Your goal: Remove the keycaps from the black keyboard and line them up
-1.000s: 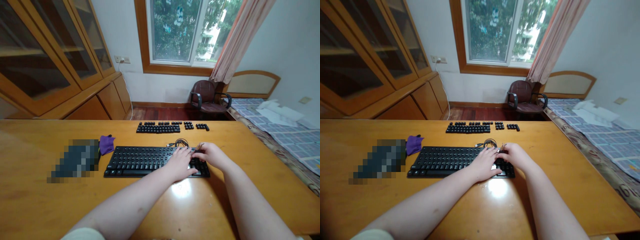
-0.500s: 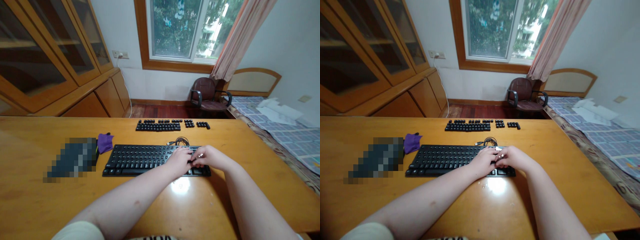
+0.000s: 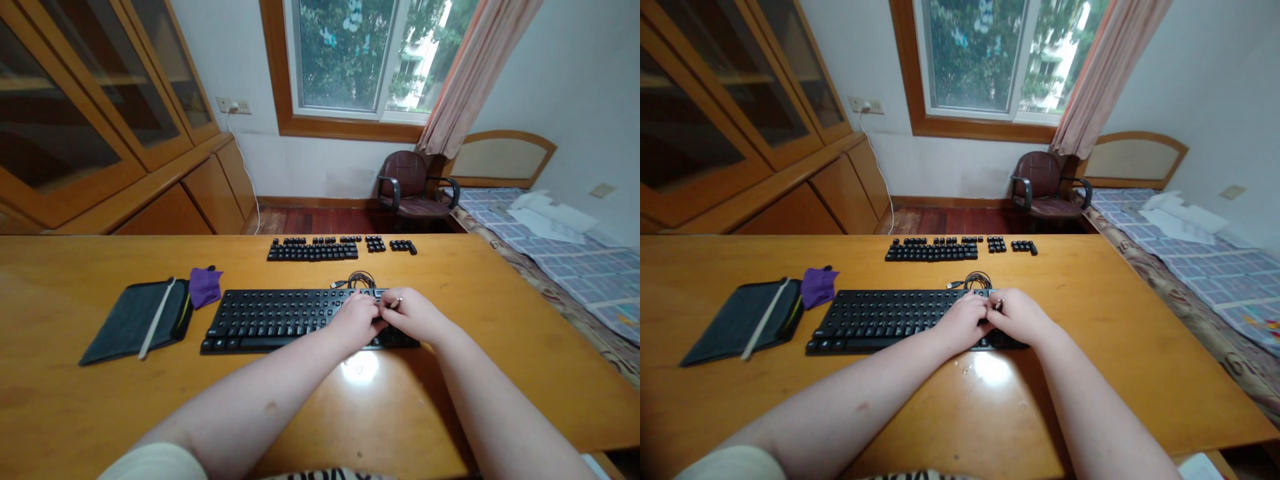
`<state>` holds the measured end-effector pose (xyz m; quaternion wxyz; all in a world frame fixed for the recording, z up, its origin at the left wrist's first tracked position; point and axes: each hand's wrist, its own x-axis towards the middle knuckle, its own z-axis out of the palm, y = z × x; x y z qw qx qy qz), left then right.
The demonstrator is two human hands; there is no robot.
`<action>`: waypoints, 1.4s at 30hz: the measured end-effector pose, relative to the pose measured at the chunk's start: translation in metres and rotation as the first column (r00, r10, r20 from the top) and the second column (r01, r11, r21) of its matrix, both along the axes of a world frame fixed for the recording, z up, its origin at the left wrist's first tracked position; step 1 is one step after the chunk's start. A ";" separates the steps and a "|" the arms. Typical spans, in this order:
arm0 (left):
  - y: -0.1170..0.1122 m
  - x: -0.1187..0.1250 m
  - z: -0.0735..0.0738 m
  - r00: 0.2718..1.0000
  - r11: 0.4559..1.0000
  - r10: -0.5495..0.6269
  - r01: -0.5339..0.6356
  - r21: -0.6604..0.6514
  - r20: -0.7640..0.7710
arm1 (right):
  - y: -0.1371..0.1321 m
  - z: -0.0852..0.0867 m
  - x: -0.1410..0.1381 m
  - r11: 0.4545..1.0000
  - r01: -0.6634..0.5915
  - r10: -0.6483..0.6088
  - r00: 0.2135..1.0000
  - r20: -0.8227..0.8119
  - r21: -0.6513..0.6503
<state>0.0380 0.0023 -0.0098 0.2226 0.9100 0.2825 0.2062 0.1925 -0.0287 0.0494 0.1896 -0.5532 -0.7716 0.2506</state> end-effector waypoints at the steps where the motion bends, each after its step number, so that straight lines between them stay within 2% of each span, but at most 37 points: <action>1: 0.001 0.000 -0.001 1.000 1.000 -0.005 0.005 0.001 0.006 | 0.000 -0.001 -0.001 1.000 0.015 -0.015 1.000 0.019 0.018; 9: 0.002 0.003 -0.001 1.000 1.000 0.003 -0.003 0.005 0.015 | -0.001 -0.008 -0.006 0.990 0.105 -0.113 0.990 0.087 0.089; 12: 0.002 0.003 0.001 1.000 1.000 0.006 -0.006 -0.001 -0.007 | -0.004 -0.001 -0.004 0.978 0.155 -0.164 0.985 0.054 0.142; 16: 0.002 0.002 0.004 1.000 1.000 -0.003 0.002 -0.032 -0.026 | -0.008 0.012 0.003 0.934 0.278 -0.276 0.960 -0.038 0.225; 19: 0.002 0.001 0.004 0.999 0.995 0.043 -0.041 -0.092 0.024 | -0.005 0.011 0.010 0.930 0.319 -0.308 0.947 -0.086 0.182; 22: 0.001 0.001 0.003 0.992 0.985 0.111 -0.101 -0.142 0.062 | 0.000 0.002 0.013 0.933 0.350 -0.329 0.924 -0.193 0.087; 29: 0.002 0.000 0.006 0.978 0.972 0.148 -0.116 -0.207 0.144 | 0.005 -0.016 0.009 0.931 0.347 -0.361 0.827 -0.431 -0.113; 36: 0.003 -0.001 0.004 0.949 0.949 0.233 -0.175 -0.262 0.211 | 0.009 -0.019 0.002 0.921 0.367 -0.375 0.750 -0.545 -0.128; 42: 0.005 0.000 0.008 0.927 0.922 0.273 -0.176 -0.345 0.257 | 0.010 -0.024 0.001 0.928 0.349 -0.362 0.748 -0.556 -0.134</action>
